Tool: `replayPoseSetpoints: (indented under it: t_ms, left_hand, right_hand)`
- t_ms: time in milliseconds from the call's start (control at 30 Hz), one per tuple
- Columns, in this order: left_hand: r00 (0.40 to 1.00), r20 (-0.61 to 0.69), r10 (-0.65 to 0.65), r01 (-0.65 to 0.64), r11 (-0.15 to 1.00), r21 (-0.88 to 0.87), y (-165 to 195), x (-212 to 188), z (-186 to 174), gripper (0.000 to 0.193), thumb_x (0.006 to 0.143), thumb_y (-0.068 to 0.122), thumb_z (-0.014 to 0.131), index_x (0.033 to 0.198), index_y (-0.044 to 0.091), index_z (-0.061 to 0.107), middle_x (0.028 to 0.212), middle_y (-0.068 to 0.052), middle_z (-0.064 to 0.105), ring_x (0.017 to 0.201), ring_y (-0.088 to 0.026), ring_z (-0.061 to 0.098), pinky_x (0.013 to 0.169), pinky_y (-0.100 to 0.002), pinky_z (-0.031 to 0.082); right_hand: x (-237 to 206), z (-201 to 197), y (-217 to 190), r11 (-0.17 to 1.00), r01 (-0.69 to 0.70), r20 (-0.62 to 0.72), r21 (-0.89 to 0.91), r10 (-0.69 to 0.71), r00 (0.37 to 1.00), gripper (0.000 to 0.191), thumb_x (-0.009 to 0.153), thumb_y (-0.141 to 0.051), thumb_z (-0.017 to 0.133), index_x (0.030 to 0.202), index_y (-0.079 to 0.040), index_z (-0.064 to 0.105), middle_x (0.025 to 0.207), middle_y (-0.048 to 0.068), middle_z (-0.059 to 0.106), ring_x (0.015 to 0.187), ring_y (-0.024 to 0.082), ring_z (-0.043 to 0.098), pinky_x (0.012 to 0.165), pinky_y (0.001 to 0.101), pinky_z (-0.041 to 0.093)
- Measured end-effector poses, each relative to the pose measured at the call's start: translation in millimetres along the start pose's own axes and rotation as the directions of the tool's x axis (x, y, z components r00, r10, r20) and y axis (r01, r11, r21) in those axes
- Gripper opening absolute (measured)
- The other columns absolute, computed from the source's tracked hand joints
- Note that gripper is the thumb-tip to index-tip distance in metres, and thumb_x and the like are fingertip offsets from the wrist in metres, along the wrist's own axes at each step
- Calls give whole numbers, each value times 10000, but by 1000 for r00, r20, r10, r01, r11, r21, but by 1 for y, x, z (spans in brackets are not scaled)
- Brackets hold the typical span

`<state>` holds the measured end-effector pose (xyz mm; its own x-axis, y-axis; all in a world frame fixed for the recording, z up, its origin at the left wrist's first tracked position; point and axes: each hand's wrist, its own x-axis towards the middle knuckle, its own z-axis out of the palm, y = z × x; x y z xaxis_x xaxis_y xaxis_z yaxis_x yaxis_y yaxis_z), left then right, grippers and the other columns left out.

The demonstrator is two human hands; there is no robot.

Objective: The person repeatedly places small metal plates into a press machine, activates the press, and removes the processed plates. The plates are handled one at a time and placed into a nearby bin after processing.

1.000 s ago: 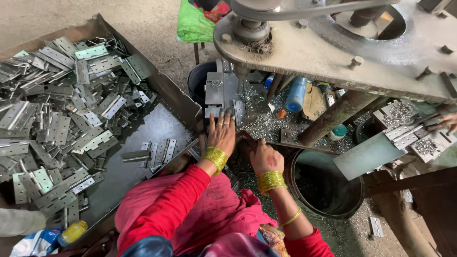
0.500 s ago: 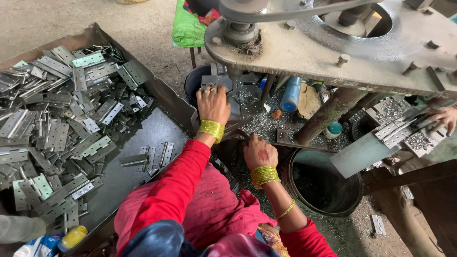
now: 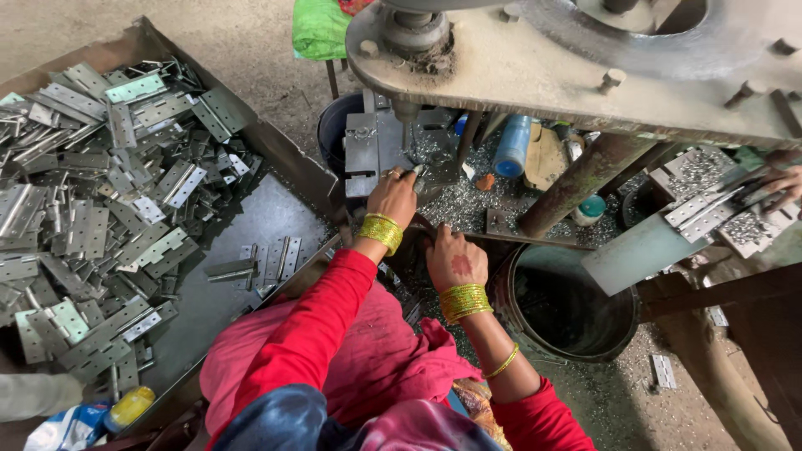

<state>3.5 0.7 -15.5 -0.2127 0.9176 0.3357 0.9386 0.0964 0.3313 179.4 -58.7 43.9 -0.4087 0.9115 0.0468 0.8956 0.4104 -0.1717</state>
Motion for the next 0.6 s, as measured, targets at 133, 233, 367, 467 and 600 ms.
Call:
replayPoseSetpoints:
  t_ms: [133,233,367,467,600]
  left_hand:
    - [998,56,40,-46,994,104,-2,-3,-3,464,975,325,532,1353,68,617,1493,-142,527,1435,-361,391,1188,-545,252]
    - [988,155,11,-69,927,369,6,3,7,473,1007,309,465,1394,64,585,1562,-150,454,1497,-351,328,1219,-594,139]
    - [976,216,-22,-94,854,512,18,8,15,453,1069,267,416,1430,48,580,1603,-177,437,1555,-346,296,1270,-600,91]
    - [998,43,-47,43,994,101,15,8,3,676,1032,507,376,1422,-19,543,1536,-201,387,1446,-357,262,1164,-608,81]
    - [954,260,-149,97,974,202,4,2,-21,581,1063,481,336,1357,70,622,1639,-99,350,1561,-326,203,1259,-574,45]
  right_hand:
    - [-1,-2,-2,1000,-26,35,10,25,999,368,954,-406,615,1142,-89,604,961,181,733,817,368,737,683,478,581]
    - [-2,-4,-2,1000,-25,37,14,24,999,362,961,-397,617,1140,-83,604,979,187,730,835,374,735,694,481,579]
    - [-2,-6,-1,1000,-9,48,2,9,999,386,920,-374,638,1161,-76,592,1002,192,724,843,380,732,695,490,578]
    - [-2,-8,-2,1000,-18,61,3,18,998,382,939,-385,629,1158,-75,592,1010,190,726,858,380,733,714,489,579]
    - [-2,-8,-2,999,-30,84,18,29,996,400,940,-384,625,1184,-71,578,1020,188,723,855,382,734,700,485,585]
